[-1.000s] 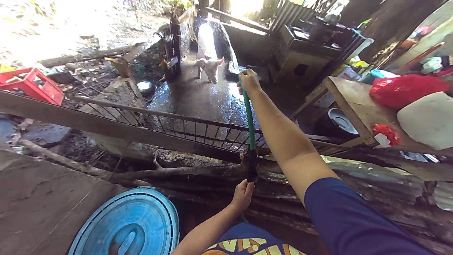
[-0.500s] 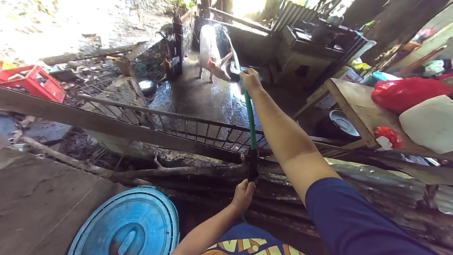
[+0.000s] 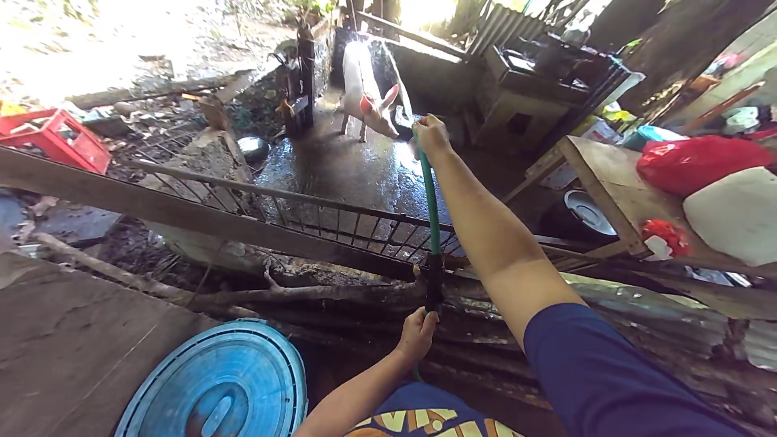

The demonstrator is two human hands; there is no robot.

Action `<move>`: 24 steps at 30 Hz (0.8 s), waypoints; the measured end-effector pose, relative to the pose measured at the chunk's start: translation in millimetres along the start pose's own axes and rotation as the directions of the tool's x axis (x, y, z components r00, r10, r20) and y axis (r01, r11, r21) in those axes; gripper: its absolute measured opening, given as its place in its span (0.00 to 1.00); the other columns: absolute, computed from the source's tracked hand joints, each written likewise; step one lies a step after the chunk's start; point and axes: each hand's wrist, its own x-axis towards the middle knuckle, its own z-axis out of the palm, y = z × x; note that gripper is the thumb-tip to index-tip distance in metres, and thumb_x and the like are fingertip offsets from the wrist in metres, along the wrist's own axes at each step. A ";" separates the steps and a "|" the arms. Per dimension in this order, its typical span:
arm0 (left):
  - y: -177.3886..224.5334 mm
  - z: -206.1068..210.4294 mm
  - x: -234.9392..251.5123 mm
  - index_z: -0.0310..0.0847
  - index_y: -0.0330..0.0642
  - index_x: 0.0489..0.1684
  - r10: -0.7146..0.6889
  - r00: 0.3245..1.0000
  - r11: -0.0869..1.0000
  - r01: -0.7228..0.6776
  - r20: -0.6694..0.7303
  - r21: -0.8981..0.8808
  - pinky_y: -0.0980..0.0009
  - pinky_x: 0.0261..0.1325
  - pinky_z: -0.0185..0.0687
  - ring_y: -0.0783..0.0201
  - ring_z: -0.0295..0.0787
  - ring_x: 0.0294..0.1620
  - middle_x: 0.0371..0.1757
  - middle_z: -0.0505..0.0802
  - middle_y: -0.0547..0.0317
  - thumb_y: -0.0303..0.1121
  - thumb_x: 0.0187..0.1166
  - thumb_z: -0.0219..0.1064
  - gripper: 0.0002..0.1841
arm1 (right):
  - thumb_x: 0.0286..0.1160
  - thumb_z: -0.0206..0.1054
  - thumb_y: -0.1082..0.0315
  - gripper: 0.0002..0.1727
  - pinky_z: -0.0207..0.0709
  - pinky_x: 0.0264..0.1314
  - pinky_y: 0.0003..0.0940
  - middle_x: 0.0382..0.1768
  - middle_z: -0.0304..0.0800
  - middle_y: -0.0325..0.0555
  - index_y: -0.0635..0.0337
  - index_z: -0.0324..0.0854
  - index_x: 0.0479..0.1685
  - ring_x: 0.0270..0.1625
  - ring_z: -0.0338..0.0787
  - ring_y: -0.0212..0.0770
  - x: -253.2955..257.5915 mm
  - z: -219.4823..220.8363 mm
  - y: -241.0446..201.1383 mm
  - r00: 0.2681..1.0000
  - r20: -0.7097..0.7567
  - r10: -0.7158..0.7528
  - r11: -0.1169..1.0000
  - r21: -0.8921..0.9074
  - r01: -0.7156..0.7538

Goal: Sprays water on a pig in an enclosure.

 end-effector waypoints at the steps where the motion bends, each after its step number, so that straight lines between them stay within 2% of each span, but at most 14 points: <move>1: -0.2 0.3 -0.6 0.80 0.33 0.40 -0.003 1.000 1.000 0.003 0.002 0.000 0.80 0.29 0.70 0.80 0.69 0.20 0.21 0.75 0.71 0.35 0.89 0.48 0.17 | 0.93 0.52 0.61 0.16 0.77 0.22 0.29 0.29 0.80 0.45 0.59 0.71 0.70 0.17 0.78 0.34 0.5 0.6 1.8 1.000 -0.001 0.010 1.000 0.001 -0.010; 8: -3.6 1.0 -9.0 0.80 0.30 0.42 -0.045 0.997 0.998 0.043 0.056 0.046 0.78 0.32 0.74 0.78 0.73 0.22 0.22 0.78 0.67 0.35 0.91 0.48 0.18 | 0.93 0.51 0.59 0.20 0.79 0.28 0.34 0.34 0.83 0.48 0.60 0.72 0.74 0.23 0.81 0.37 3.4 4.1 29.3 0.996 0.015 0.084 0.994 -0.065 -0.083; 13: -11.0 1.6 -14.4 0.80 0.27 0.44 -0.076 0.984 0.992 0.058 0.161 0.110 0.75 0.36 0.77 0.74 0.77 0.25 0.25 0.81 0.61 0.35 0.92 0.46 0.20 | 0.94 0.51 0.59 0.21 0.79 0.28 0.33 0.36 0.85 0.50 0.59 0.71 0.76 0.23 0.81 0.37 3.2 9.1 56.9 0.985 0.020 0.173 0.980 -0.100 -0.171; 19: -19.3 0.6 -15.3 0.80 0.25 0.48 -0.104 0.963 0.979 0.055 0.248 0.195 0.68 0.45 0.82 0.66 0.83 0.32 0.31 0.86 0.52 0.35 0.93 0.44 0.22 | 0.94 0.50 0.59 0.21 0.79 0.28 0.33 0.35 0.83 0.48 0.58 0.71 0.76 0.23 0.81 0.36 5.8 12.0 85.6 0.969 0.027 0.246 0.964 -0.106 -0.242; 24: -23.5 1.3 -15.5 0.80 0.25 0.50 -0.138 0.951 0.975 0.081 0.278 0.206 0.67 0.48 0.82 0.65 0.84 0.34 0.33 0.87 0.50 0.35 0.93 0.44 0.21 | 0.94 0.50 0.59 0.21 0.78 0.28 0.33 0.36 0.85 0.49 0.58 0.71 0.77 0.23 0.81 0.37 4.7 11.5 96.9 0.961 0.032 0.276 0.954 -0.130 -0.270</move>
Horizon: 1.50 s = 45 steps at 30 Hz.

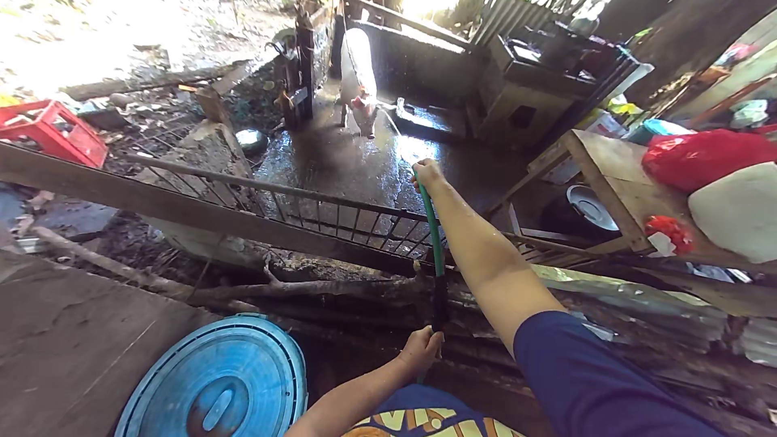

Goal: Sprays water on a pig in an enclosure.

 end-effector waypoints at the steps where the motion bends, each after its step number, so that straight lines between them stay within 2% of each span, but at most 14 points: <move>1: 0.0 0.3 -0.1 0.80 0.24 0.50 -0.006 1.000 1.000 0.006 0.005 0.001 0.66 0.49 0.82 0.65 0.84 0.35 0.34 0.88 0.50 0.35 0.93 0.44 0.21 | 0.94 0.50 0.59 0.21 0.79 0.29 0.34 0.37 0.85 0.49 0.58 0.71 0.77 0.24 0.81 0.37 0.3 -0.1 1.1 1.000 0.004 0.005 1.000 -0.003 -0.005; 6: 0.2 1.0 -0.9 0.80 0.25 0.50 -0.006 1.000 1.000 0.006 0.003 0.009 0.66 0.50 0.82 0.65 0.84 0.36 0.35 0.88 0.49 0.35 0.94 0.44 0.22 | 0.94 0.50 0.60 0.20 0.79 0.27 0.32 0.35 0.85 0.49 0.59 0.71 0.75 0.22 0.81 0.37 2.5 -0.9 5.5 1.000 0.001 0.014 1.000 0.014 -0.014; 13: -0.1 1.9 0.0 0.80 0.24 0.50 -0.002 1.000 1.000 0.002 0.004 0.008 0.66 0.50 0.82 0.64 0.85 0.36 0.34 0.88 0.49 0.35 0.94 0.43 0.22 | 0.94 0.50 0.60 0.20 0.79 0.30 0.34 0.35 0.86 0.49 0.59 0.73 0.75 0.25 0.82 0.38 4.2 -8.1 8.2 1.000 -0.017 0.002 1.000 -0.012 -0.003; 18: 2.1 2.3 0.2 0.80 0.24 0.51 -0.001 1.000 1.000 0.001 0.018 0.027 0.65 0.50 0.82 0.63 0.85 0.36 0.35 0.88 0.48 0.35 0.94 0.43 0.22 | 0.92 0.50 0.61 0.20 0.79 0.27 0.32 0.33 0.87 0.47 0.59 0.73 0.74 0.23 0.82 0.36 8.1 -9.3 9.7 0.999 -0.032 0.029 0.999 -0.018 -0.030; 28: 3.7 4.6 -0.3 0.80 0.25 0.50 0.014 1.000 1.000 -0.014 0.001 0.012 0.67 0.48 0.81 0.66 0.84 0.34 0.33 0.88 0.51 0.35 0.93 0.44 0.21 | 0.94 0.50 0.59 0.21 0.77 0.28 0.32 0.35 0.85 0.47 0.56 0.72 0.77 0.23 0.80 0.36 -0.7 -5.4 0.9 0.999 0.025 0.026 0.999 -0.023 -0.025; 38: 3.8 3.8 -1.6 0.80 0.27 0.47 0.041 0.998 0.999 -0.041 -0.052 -0.009 0.70 0.44 0.82 0.69 0.83 0.31 0.30 0.87 0.54 0.35 0.93 0.44 0.21 | 0.92 0.50 0.61 0.20 0.79 0.29 0.33 0.37 0.86 0.49 0.58 0.72 0.75 0.25 0.83 0.37 -2.6 -7.6 -7.7 1.000 -0.016 0.005 1.000 -0.007 -0.005; 45: 5.1 4.1 -0.9 0.80 0.26 0.48 0.029 0.998 1.000 -0.029 -0.062 0.005 0.68 0.46 0.81 0.67 0.83 0.32 0.31 0.86 0.53 0.35 0.93 0.43 0.22 | 0.93 0.51 0.60 0.21 0.80 0.32 0.36 0.38 0.86 0.50 0.58 0.72 0.76 0.26 0.84 0.38 -6.7 -11.5 -13.9 0.999 -0.041 -0.022 0.999 -0.026 0.021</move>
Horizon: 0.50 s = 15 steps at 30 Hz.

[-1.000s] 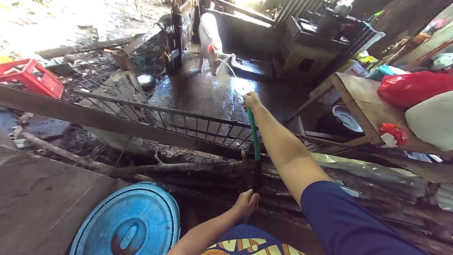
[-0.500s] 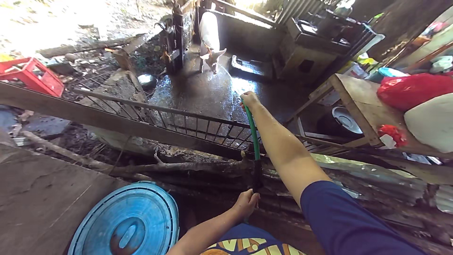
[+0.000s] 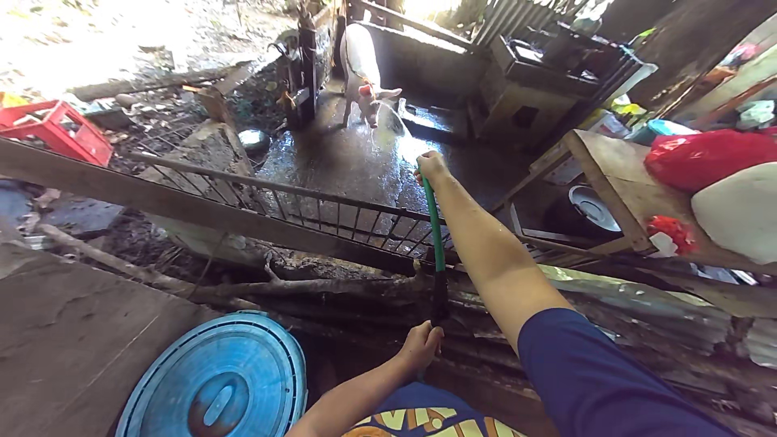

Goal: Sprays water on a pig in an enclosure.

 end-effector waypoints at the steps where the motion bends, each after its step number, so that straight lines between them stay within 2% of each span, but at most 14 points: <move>1: 1.3 -0.3 0.1 0.80 0.26 0.49 -0.007 1.000 1.000 0.007 -0.003 -0.001 0.68 0.46 0.81 0.67 0.83 0.32 0.31 0.86 0.53 0.36 0.93 0.43 0.21 | 0.93 0.51 0.60 0.21 0.80 0.32 0.36 0.38 0.86 0.50 0.58 0.72 0.76 0.26 0.83 0.38 -0.8 -0.8 -1.2 1.000 -0.005 -0.001 1.000 0.006 0.001; 9: 4.2 -1.2 1.7 0.79 0.26 0.49 0.000 0.999 1.000 -0.002 -0.055 -0.031 0.71 0.43 0.80 0.71 0.80 0.29 0.29 0.84 0.57 0.35 0.93 0.43 0.21 | 0.93 0.51 0.61 0.20 0.80 0.28 0.34 0.33 0.85 0.49 0.60 0.72 0.75 0.23 0.82 0.38 -6.4 -6.2 -12.3 0.997 -0.053 -0.060 0.997 0.041 0.062; 15: 2.9 -1.3 3.0 0.79 0.27 0.47 0.029 0.994 0.998 -0.034 -0.101 -0.046 0.73 0.41 0.79 0.73 0.79 0.28 0.27 0.83 0.60 0.36 0.92 0.45 0.20 | 0.93 0.51 0.61 0.19 0.78 0.24 0.32 0.33 0.83 0.47 0.57 0.72 0.75 0.20 0.80 0.36 -14.5 -4.0 -24.6 0.994 -0.048 -0.093 0.992 0.078 0.097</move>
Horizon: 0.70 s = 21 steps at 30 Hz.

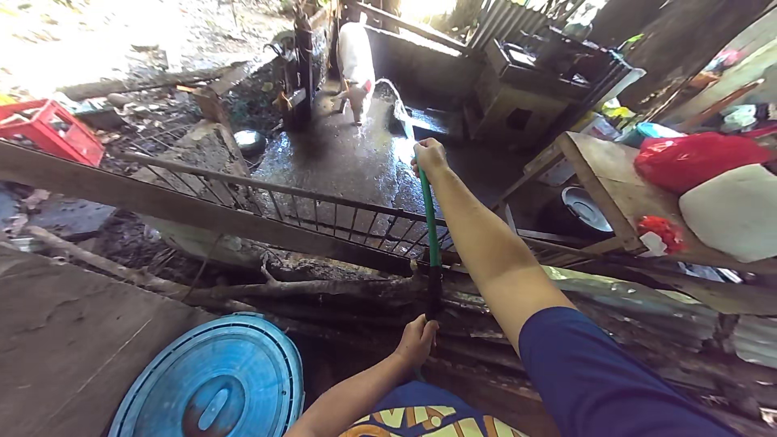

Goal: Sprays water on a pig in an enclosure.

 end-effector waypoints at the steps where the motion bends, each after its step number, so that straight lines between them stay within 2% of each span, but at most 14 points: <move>1: -0.2 -0.1 0.4 0.79 0.28 0.47 0.007 1.000 1.000 -0.007 -0.010 -0.004 0.74 0.41 0.78 0.73 0.79 0.28 0.27 0.83 0.60 0.36 0.92 0.45 0.20 | 0.93 0.51 0.60 0.20 0.79 0.25 0.33 0.34 0.83 0.48 0.57 0.72 0.75 0.21 0.80 0.37 -1.0 0.5 -2.4 1.000 0.005 -0.008 1.000 0.001 0.008; 8: 0.8 -2.6 2.0 0.79 0.28 0.48 0.016 0.997 0.998 -0.021 -0.073 -0.061 0.78 0.38 0.77 0.76 0.76 0.26 0.26 0.80 0.63 0.35 0.92 0.45 0.19 | 0.93 0.51 0.60 0.18 0.78 0.23 0.31 0.29 0.84 0.46 0.59 0.73 0.71 0.18 0.80 0.35 -3.7 4.1 -16.4 0.995 0.010 -0.094 0.996 0.008 0.094; 13: 1.1 -5.0 2.3 0.79 0.27 0.48 0.045 0.994 0.997 -0.050 -0.100 -0.052 0.77 0.37 0.77 0.76 0.76 0.26 0.26 0.80 0.62 0.35 0.91 0.45 0.20 | 0.94 0.50 0.60 0.19 0.78 0.24 0.32 0.31 0.83 0.48 0.59 0.71 0.74 0.20 0.80 0.36 -12.2 6.3 -27.2 0.993 0.031 -0.111 0.994 0.017 0.110; 21: 1.0 -7.0 2.5 0.79 0.28 0.47 0.051 0.992 0.996 -0.059 -0.114 -0.069 0.78 0.36 0.76 0.77 0.74 0.25 0.25 0.79 0.64 0.36 0.91 0.46 0.20 | 0.95 0.50 0.60 0.19 0.79 0.25 0.32 0.31 0.83 0.48 0.60 0.72 0.73 0.20 0.80 0.36 -12.5 9.5 -30.8 0.992 0.038 -0.117 0.993 0.024 0.117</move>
